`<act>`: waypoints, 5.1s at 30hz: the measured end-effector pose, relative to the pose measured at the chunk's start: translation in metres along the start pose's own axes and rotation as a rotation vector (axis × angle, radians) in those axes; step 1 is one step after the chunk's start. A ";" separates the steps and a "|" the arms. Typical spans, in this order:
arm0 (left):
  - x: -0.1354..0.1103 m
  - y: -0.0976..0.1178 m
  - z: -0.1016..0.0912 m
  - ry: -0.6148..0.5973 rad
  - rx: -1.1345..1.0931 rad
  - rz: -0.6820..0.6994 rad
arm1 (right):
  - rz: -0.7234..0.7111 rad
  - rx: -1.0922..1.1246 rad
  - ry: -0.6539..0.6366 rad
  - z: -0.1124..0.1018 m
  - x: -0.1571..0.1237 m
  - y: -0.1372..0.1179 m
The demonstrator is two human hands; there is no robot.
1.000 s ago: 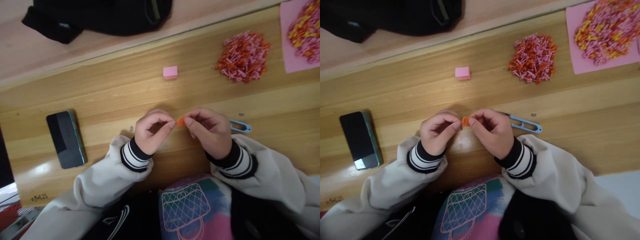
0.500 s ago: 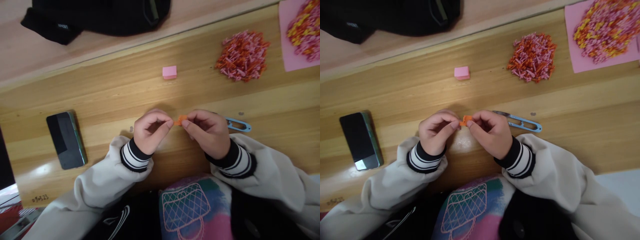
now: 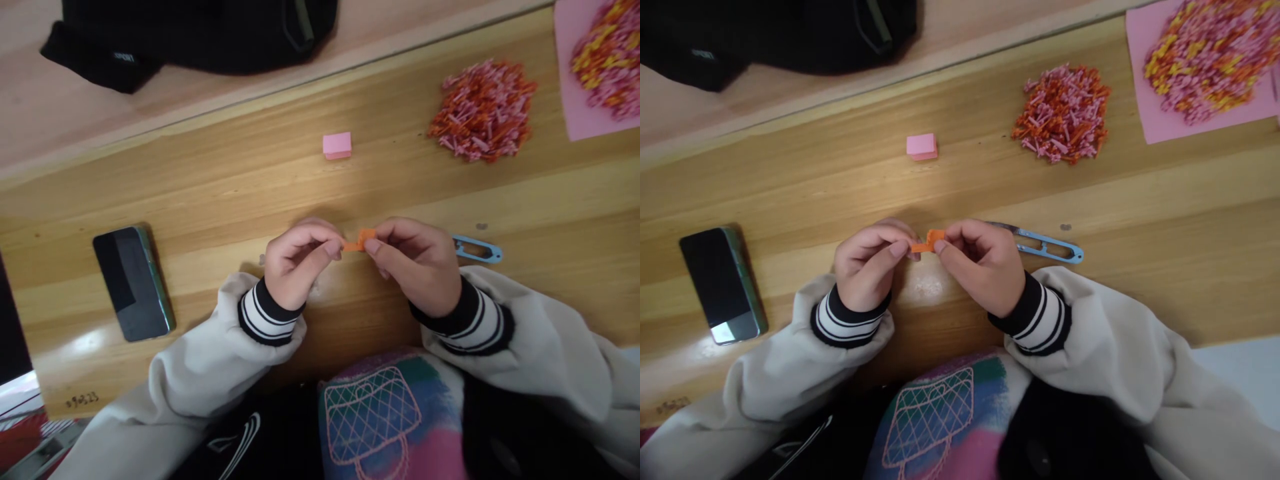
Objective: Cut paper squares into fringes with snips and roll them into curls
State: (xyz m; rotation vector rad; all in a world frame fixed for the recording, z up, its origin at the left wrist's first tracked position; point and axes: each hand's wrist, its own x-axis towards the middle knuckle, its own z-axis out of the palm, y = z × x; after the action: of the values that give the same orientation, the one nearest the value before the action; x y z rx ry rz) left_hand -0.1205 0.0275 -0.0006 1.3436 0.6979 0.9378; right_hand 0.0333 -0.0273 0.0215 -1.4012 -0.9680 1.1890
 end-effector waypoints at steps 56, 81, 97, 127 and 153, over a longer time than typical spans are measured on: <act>0.001 0.004 0.002 -0.015 0.163 0.055 | -0.035 -0.028 0.014 0.001 0.000 -0.002; 0.002 0.007 0.004 -0.013 0.203 0.070 | -0.017 -0.008 0.024 0.002 -0.001 0.000; 0.000 0.005 0.002 -0.012 0.147 0.037 | -0.001 -0.019 0.016 0.001 -0.001 -0.001; 0.002 0.007 0.005 -0.004 0.202 0.071 | 0.001 -0.037 0.020 0.001 -0.002 -0.001; 0.003 0.008 0.005 -0.005 0.236 0.069 | 0.016 -0.044 0.029 0.002 -0.002 0.000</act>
State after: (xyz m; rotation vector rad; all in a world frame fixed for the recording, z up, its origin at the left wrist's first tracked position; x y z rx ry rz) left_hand -0.1161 0.0277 0.0080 1.5859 0.7809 0.9275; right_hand 0.0315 -0.0288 0.0218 -1.4592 -0.9698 1.1624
